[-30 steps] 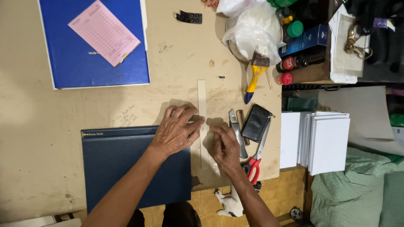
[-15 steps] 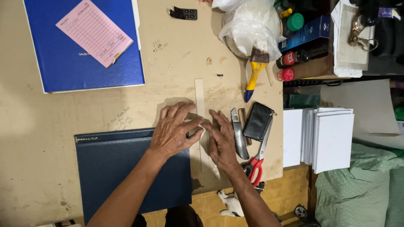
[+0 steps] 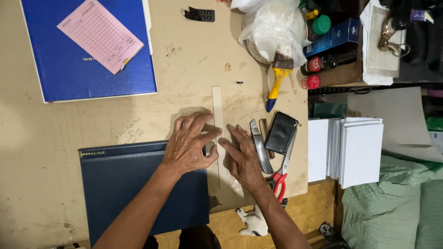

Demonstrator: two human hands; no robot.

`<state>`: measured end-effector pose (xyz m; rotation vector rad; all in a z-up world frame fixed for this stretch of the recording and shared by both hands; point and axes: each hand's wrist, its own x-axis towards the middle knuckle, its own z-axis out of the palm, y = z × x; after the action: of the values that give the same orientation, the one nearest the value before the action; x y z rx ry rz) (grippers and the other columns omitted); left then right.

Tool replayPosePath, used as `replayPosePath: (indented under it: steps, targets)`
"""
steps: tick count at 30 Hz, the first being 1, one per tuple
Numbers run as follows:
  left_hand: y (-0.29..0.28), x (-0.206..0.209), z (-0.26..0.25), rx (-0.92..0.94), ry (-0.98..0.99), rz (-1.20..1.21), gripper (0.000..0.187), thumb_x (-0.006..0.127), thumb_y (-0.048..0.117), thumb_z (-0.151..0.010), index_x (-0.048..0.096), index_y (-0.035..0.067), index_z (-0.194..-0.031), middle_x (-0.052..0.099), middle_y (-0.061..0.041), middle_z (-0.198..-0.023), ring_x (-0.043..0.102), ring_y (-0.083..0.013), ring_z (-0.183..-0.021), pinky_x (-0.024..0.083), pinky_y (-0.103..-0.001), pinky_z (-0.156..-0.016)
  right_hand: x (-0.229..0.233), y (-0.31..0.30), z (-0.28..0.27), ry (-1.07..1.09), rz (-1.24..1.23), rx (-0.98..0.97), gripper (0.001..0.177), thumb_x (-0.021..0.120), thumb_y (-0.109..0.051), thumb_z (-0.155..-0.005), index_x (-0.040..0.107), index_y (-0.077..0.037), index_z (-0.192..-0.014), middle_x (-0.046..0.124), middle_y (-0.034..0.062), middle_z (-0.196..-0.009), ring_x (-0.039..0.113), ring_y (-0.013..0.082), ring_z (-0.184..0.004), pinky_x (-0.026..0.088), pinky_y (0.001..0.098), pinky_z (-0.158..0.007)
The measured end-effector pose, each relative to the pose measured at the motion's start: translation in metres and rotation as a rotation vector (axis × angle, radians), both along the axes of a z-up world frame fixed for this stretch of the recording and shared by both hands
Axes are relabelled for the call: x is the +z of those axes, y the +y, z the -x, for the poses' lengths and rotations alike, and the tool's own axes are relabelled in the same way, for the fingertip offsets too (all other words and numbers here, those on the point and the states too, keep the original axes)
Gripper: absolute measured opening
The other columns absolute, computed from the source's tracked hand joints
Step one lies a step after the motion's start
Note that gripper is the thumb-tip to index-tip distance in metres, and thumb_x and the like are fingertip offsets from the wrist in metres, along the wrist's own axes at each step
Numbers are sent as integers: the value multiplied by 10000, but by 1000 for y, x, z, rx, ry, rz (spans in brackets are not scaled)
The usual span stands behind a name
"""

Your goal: The person trims the edges of a book cover using a utility knife and ruler, then applies a metallic strip to the spine using scissors and a small tool. The person handles the book, ruler, utility knife, scissors, and metallic strip during the process.

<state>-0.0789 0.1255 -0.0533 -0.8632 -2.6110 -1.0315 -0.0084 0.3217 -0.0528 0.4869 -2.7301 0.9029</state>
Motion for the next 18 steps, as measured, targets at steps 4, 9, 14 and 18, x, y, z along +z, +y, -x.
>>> replayPosePath:
  steps: [4, 9, 14, 18]
  targets:
    - [0, -4, -1, 2, 15, 3, 256, 657, 312, -728, 761, 240, -949, 567, -49, -1307, 517, -307, -1283, 393, -482, -964, -5, 6, -3, -2, 70, 31, 347, 523, -75, -984, 779, -204, -1180, 558, 174, -1499, 478, 412, -1431, 347, 547, -1197]
    - [2, -9, -1, 9, 3, 3, 288, 634, 252, -692, 765, 256, -948, 566, -34, -1306, 526, -301, -1282, 396, -484, -967, 9, 0, 11, -16, 98, -13, 500, 483, 72, -938, 712, -170, -1311, 538, 187, -1478, 484, 390, -1425, 361, 574, -1219]
    - [2, -5, -1, 22, 17, 12, 291, 613, 219, -697, 759, 265, -945, 572, -28, -1308, 520, -289, -1293, 387, -466, -981, 4, -1, 6, -33, 106, 31, 493, 483, 82, -915, 726, -202, -1237, 510, 179, -1505, 450, 383, -1450, 336, 589, -1219]
    - [3, -7, -2, 40, -10, -6, 259, 616, 235, -718, 753, 274, -935, 581, -18, -1302, 527, -276, -1289, 391, -467, -983, -17, 7, 5, -5, 439, 127, 498, 463, -54, -1006, 581, -329, -1403, 452, 218, -1501, 432, 451, -1435, 349, 670, -1210]
